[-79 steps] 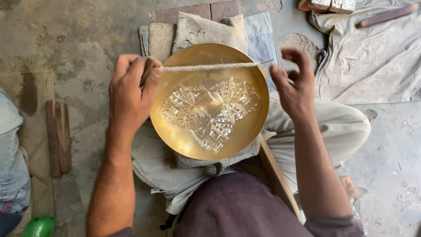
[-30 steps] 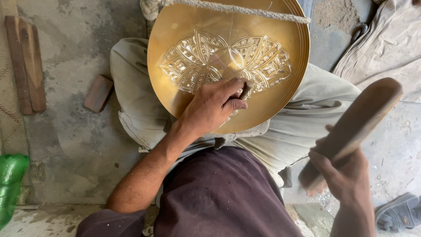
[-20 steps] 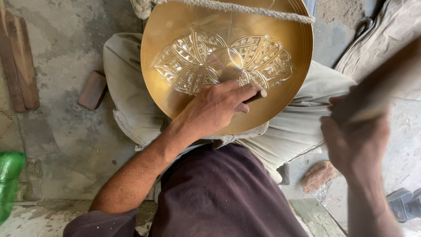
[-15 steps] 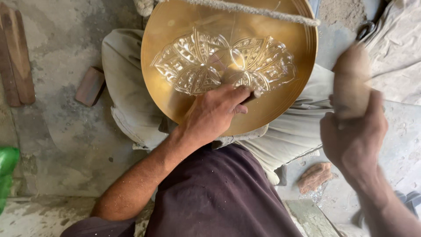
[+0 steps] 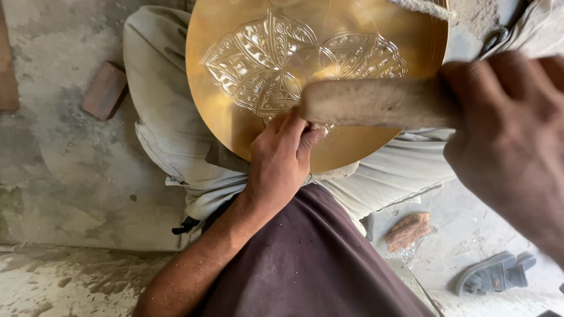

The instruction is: The person sits on the floor with a brass plate resting on their lap and holds a small punch against an embossed floral pattern. They repeatedly strike the punch with a wooden mallet, repositioning the punch across the design to deepen the decorative relief.

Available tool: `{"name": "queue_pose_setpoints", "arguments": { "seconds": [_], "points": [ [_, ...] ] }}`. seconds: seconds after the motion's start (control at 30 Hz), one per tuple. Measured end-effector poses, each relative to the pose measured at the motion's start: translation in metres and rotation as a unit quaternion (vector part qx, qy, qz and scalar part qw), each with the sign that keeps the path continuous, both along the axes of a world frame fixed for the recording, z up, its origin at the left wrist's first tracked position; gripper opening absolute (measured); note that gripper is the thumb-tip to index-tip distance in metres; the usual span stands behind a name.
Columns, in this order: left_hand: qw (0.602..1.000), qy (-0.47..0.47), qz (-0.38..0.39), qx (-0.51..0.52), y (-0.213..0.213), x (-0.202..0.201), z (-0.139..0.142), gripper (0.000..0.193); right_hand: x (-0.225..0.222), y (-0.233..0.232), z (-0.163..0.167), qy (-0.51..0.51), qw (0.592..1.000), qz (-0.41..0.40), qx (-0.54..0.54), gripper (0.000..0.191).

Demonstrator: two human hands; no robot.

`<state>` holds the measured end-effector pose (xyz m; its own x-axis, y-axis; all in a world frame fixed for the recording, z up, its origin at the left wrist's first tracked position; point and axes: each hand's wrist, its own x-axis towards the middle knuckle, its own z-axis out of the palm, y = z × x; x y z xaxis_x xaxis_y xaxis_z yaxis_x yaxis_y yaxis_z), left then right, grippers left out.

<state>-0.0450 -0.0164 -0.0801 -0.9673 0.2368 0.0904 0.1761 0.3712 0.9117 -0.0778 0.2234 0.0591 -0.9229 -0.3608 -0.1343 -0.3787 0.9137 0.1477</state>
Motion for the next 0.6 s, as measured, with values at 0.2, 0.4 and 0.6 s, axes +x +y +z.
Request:
{"name": "queue_pose_setpoints", "arguments": {
  "seconds": [0.2, 0.4, 0.6],
  "points": [
    [0.999, 0.003, 0.05, 0.019, 0.0, 0.008, -0.003, 0.032, -0.02, -0.027, 0.016, 0.005, 0.997, 0.069, -0.015, 0.024],
    [0.997, -0.03, 0.073, 0.025, -0.001, 0.02, -0.016, 0.026, -0.028, -0.053, 0.026, 0.004, 0.988, 0.131, 0.078, 0.024],
    [0.995, 0.0, 0.084, -0.06, 0.003, 0.029, -0.025, 0.023, -0.033, -0.067, 0.041, 0.049, 0.987, 0.152, 0.028, 0.02]
  ]
}}
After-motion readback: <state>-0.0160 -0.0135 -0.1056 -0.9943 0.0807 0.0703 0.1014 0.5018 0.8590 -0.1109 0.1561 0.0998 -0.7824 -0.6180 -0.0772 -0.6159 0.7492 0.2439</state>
